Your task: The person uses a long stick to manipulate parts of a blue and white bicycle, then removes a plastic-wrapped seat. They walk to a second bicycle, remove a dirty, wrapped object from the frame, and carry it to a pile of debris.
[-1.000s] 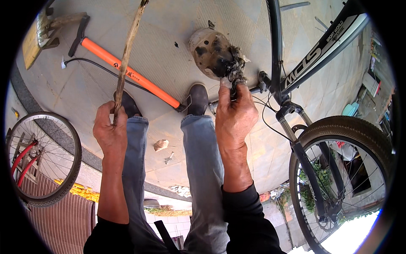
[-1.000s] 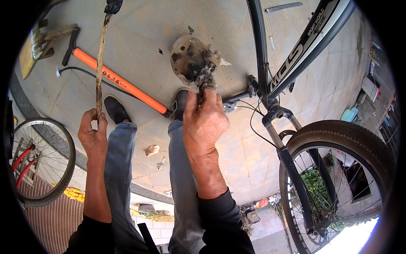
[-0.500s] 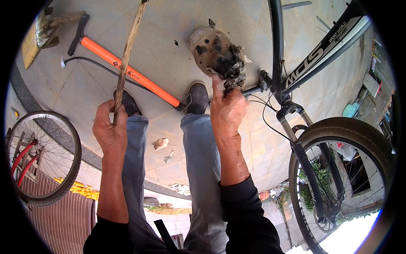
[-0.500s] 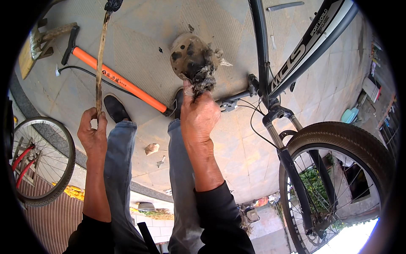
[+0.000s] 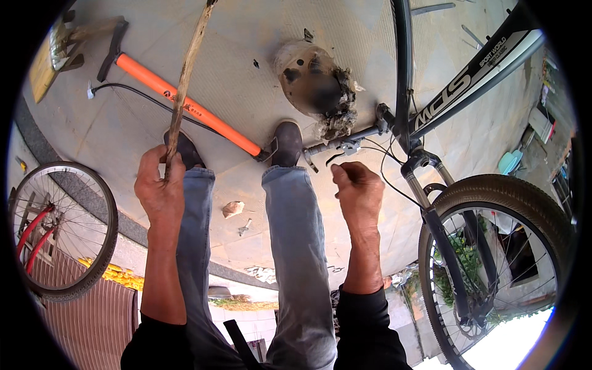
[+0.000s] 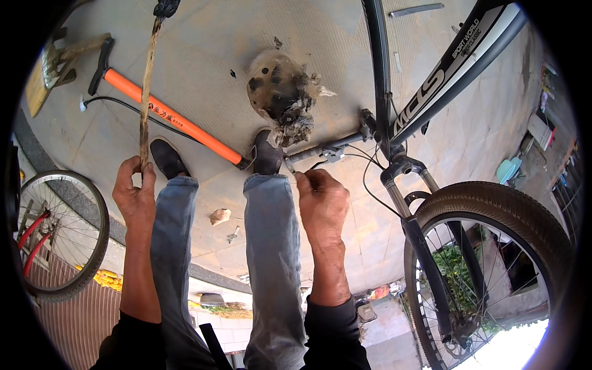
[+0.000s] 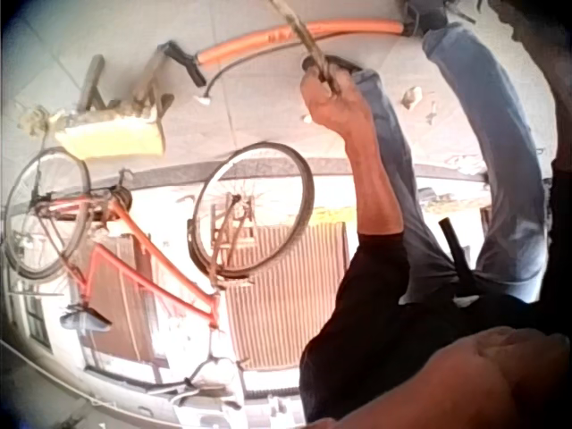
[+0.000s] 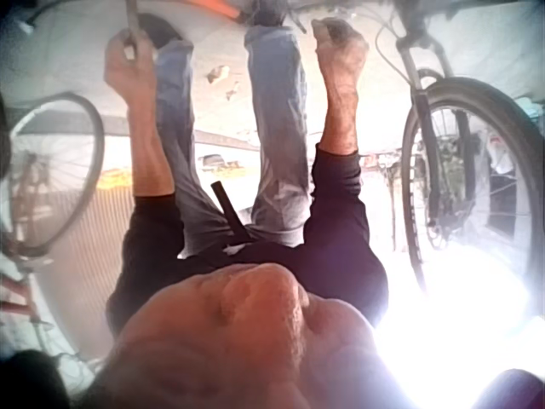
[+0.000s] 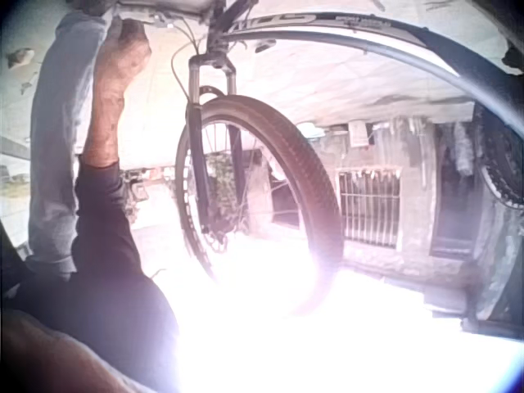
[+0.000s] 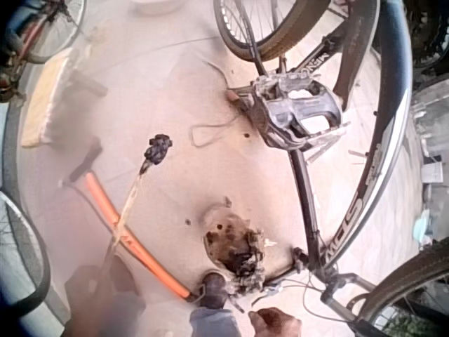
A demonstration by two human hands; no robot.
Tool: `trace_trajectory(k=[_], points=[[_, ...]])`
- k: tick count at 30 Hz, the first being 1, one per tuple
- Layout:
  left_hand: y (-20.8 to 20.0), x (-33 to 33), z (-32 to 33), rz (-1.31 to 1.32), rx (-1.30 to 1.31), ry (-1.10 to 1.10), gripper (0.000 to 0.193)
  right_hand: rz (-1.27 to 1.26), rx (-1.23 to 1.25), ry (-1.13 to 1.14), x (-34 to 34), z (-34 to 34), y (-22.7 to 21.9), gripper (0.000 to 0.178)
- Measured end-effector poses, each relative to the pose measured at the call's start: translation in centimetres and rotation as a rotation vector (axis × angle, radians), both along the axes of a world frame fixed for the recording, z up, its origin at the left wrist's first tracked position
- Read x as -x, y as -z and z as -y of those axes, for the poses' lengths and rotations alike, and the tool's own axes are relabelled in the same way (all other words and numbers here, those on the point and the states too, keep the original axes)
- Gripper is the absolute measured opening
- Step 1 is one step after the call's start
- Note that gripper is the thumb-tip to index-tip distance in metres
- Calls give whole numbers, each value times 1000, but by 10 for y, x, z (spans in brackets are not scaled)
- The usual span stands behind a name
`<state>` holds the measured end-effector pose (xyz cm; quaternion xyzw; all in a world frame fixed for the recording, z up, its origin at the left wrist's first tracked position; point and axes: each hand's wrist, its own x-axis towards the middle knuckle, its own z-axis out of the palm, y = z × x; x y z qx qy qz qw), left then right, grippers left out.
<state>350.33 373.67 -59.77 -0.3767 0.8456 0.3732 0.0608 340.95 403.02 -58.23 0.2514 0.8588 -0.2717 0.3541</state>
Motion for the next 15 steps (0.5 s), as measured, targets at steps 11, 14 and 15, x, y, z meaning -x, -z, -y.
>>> trace_trajectory(k=[11,14,15], points=[[4,-2,-4,-41,-86,-15,14,-6,240,-52,141,8,32,64],[5,-2,-4,-56,-61,16,14,79,225,-153,151,18,39,67],[5,-2,-3,-60,-40,36,14,111,221,-183,153,22,39,67]])
